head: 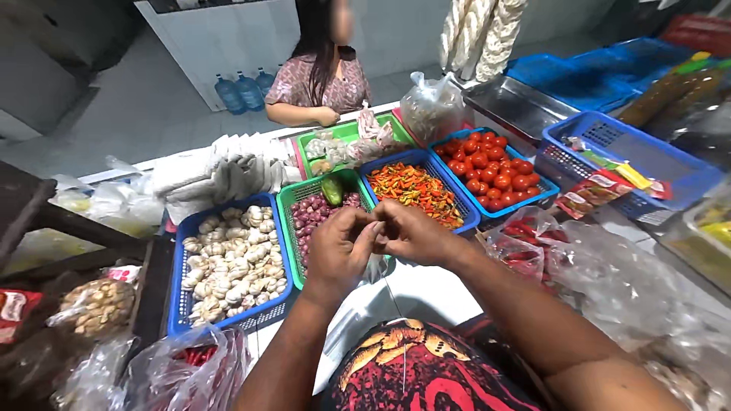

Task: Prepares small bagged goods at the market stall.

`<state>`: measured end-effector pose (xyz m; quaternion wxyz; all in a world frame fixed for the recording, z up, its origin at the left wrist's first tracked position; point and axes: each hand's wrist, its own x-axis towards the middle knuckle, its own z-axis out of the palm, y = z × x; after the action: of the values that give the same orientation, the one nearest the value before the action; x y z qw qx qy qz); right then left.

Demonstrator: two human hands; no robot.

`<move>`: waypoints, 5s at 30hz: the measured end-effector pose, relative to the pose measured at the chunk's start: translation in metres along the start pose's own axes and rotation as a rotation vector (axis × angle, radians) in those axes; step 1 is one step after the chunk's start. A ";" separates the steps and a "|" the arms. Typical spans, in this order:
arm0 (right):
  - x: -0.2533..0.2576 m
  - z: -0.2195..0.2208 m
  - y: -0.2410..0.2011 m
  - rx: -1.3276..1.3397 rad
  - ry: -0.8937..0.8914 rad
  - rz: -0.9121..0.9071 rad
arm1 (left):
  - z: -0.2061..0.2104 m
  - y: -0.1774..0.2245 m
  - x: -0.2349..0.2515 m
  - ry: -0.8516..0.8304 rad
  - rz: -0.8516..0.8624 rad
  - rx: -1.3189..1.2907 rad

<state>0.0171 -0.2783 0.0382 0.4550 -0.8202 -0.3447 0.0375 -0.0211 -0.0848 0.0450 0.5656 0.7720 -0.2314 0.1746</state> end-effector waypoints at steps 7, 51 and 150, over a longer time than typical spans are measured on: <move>0.019 0.027 0.010 -0.223 -0.151 -0.091 | -0.024 -0.036 -0.068 0.151 -0.481 -0.155; -0.030 0.110 0.044 -0.538 0.133 -0.058 | 0.032 -0.081 -0.079 0.429 -1.058 -0.851; -0.009 0.130 0.037 0.542 0.233 0.465 | -0.009 -0.059 -0.096 -0.073 -0.346 0.451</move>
<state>-0.0188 -0.2029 -0.0682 0.6712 -0.7250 -0.0724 0.1361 -0.0681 -0.0465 -0.0496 0.3925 0.9120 -0.0719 0.0947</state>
